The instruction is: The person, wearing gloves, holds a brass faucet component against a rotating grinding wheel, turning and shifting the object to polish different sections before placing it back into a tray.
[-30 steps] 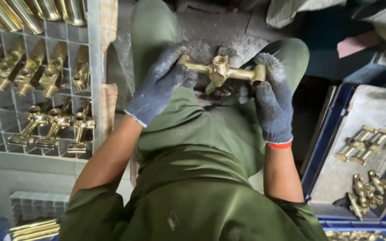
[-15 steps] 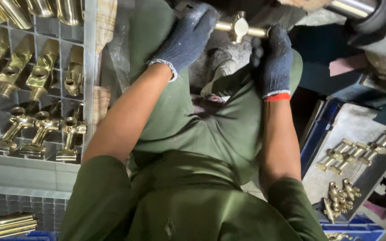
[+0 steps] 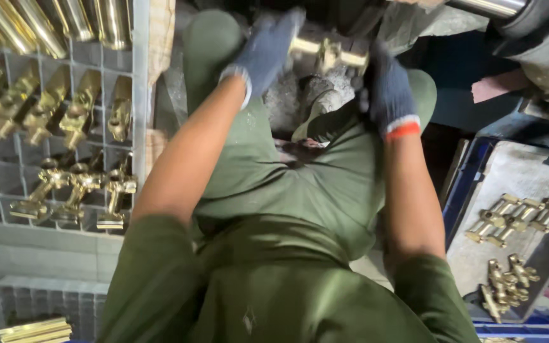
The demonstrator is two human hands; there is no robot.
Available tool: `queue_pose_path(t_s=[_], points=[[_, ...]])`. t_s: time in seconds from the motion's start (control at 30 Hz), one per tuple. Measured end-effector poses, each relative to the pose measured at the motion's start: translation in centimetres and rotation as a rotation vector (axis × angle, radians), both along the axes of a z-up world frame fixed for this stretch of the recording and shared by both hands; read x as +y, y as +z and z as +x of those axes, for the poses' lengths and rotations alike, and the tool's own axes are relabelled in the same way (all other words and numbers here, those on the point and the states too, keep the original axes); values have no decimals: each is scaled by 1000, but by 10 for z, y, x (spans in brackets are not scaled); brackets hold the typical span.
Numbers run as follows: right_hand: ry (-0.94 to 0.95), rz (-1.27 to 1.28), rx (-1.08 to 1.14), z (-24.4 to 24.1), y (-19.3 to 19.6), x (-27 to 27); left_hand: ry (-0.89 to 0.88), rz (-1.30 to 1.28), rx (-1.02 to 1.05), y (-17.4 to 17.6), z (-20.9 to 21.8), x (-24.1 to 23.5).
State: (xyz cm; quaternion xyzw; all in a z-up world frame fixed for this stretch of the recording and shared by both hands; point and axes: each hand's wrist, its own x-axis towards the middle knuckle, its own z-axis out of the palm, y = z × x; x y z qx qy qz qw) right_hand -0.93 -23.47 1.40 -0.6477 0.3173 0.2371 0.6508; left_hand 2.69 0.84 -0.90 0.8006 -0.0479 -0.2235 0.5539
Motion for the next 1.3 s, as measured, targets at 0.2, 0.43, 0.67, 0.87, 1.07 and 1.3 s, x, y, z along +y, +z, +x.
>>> queue_pose_path(t_s=[0.2,0.43,0.67,0.87,1.07,1.3], points=[[-108,123,-240,-76,17,-18,-179,73,-334,-20,-55,-4],[-226,-12,-144,-16,-25,-28,-249,119,-414,-94,10,-44],[-215,62,-54,5,-55,-22,46,126,138,-119,11,-40],[-248,67,-24,9,-58,-29,307,-330,340,-132,28,-56],[-100,6,-88,20,-41,-7,147,31,-82,-103,16,-14],[74,264,-442,-68,17,-7,45,-130,98,19,-71,32]])
